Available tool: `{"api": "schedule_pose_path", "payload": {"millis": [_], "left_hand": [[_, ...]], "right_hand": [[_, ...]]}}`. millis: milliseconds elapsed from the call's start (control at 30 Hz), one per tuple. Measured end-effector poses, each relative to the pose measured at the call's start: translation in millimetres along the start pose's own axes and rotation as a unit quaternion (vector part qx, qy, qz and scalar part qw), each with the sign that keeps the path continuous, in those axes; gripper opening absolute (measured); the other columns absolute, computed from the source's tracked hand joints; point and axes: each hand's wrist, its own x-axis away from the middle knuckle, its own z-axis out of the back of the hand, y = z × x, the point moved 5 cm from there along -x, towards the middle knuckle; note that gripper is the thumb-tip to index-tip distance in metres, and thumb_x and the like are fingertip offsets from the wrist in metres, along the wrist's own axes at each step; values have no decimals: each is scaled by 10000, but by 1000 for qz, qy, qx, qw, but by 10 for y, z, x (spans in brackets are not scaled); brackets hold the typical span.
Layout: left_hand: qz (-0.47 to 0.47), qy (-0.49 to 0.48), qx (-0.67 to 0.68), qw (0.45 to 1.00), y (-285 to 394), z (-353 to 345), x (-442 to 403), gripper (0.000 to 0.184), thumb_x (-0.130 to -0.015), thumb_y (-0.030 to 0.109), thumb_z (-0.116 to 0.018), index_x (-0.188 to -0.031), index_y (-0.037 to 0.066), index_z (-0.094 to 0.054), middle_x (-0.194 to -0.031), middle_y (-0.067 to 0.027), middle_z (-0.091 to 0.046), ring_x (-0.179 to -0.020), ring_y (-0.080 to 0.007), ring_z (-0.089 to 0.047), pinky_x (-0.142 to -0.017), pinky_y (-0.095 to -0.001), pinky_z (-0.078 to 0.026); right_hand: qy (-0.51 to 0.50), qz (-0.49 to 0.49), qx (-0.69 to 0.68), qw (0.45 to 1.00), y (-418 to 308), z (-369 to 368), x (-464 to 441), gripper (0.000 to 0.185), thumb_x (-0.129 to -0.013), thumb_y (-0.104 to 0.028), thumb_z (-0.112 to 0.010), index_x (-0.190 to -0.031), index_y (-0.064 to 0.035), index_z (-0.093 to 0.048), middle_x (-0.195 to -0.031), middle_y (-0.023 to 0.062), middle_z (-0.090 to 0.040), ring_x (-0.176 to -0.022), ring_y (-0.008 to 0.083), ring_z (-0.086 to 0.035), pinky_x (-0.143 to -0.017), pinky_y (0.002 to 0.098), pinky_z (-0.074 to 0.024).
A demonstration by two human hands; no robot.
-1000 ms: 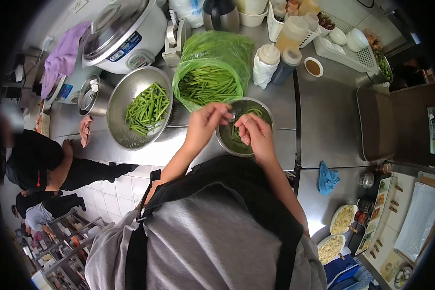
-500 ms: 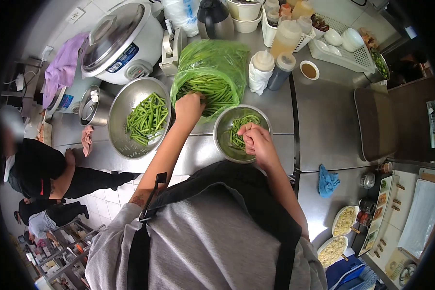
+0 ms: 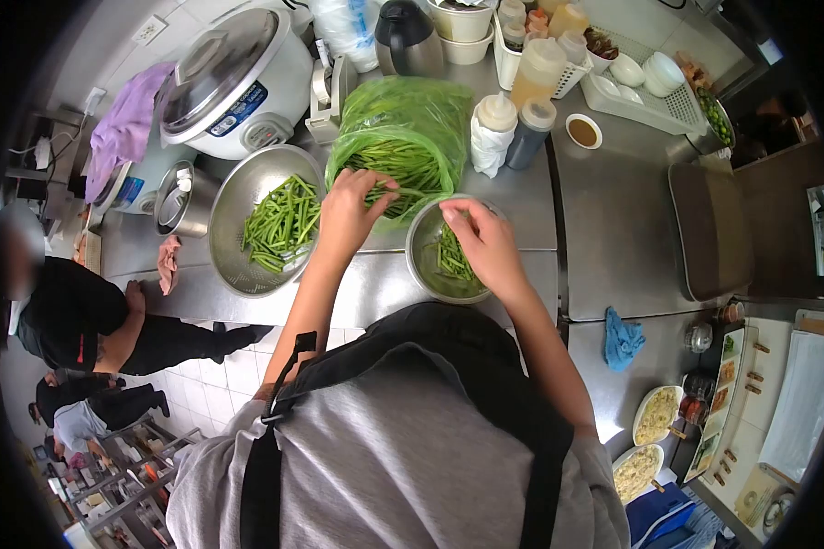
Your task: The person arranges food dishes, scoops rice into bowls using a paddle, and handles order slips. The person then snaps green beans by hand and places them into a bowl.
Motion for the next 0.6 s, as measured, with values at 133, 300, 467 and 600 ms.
{"api": "schedule_pose_path", "payload": {"millis": [133, 300, 467, 600], "left_hand": [[-59, 0, 25, 998, 314, 82, 22, 173, -698, 118, -724, -859, 115, -660, -835, -44, -627, -808, -259, -546, -700, -371, -473], [-17, -1, 76, 997, 390, 110, 105, 185, -703, 153, -747, -876, 109, -700, -804, -57, -647, -763, -257, -543, -680, -366, -464], [103, -57, 252, 961, 286, -131, 275, 211, -709, 188, -788, -871, 64, -735, -775, -74, -686, -711, -164, -578, -674, -299, -462], [208, -135, 418, 874, 243, -362, 396, 209, -803, 102, -728, -944, -45, -683, -866, -77, -707, -736, -88, -613, -729, -227, -478]], "right_hand": [[-47, 30, 64, 996, -95, -28, -84, 216, -916, -227, -589, -985, -27, -637, -680, 40, -603, -597, 89, -519, -560, 291, -416], [-111, 7, -41, 993, -52, -51, -50, 222, -930, -222, -571, -941, -7, -629, -674, 16, -592, -555, 79, -483, -539, 266, -403], [-107, -68, -319, 939, 34, -100, 49, 210, -964, -209, -527, -908, -13, -580, -626, -51, -439, -522, 18, -330, -483, 196, -284], [-82, -75, -438, 892, 97, -167, 96, 190, -972, -226, -517, -925, -44, -544, -646, -71, -348, -521, 20, -298, -492, 190, -274]]}}
